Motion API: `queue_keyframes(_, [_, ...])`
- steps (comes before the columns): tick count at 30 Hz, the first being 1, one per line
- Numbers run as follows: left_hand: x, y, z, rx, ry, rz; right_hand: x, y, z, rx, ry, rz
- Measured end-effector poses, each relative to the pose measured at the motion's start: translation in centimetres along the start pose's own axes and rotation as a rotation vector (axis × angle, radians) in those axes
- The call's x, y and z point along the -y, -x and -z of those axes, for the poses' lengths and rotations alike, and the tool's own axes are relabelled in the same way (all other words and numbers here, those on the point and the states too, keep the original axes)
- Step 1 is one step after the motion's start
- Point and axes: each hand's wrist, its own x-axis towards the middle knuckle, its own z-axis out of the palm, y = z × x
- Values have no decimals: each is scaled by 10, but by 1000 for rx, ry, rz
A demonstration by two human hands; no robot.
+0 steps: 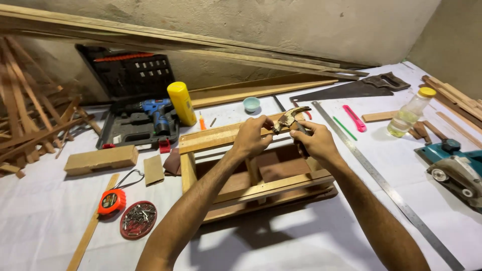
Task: The person is assembling a small wooden shelf unit by measuring, fitting, and hammering small nails.
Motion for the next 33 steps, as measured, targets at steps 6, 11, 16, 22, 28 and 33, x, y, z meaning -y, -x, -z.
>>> queue_keyframes(6, [8, 57, 42, -17, 121, 148, 25, 29, -45, 191, -46, 19])
queue_keyframes(11, [16, 110, 81, -116, 48, 58, 24, 40, -84, 304, -136, 4])
queue_keyframes(16, [11, 161, 124, -167, 42, 82, 9, 40, -128, 417, -182, 32])
queue_keyframes(22, [16, 212, 161, -216, -46, 256, 35, 62, -179, 512, -179, -53])
queue_keyframes(28, [32, 264, 196, -334, -4, 256, 48, 80, -239, 600, -254, -97])
queue_keyframes(33, [49, 307, 222, -363, 31, 375, 41, 102, -298, 606, -394, -156])
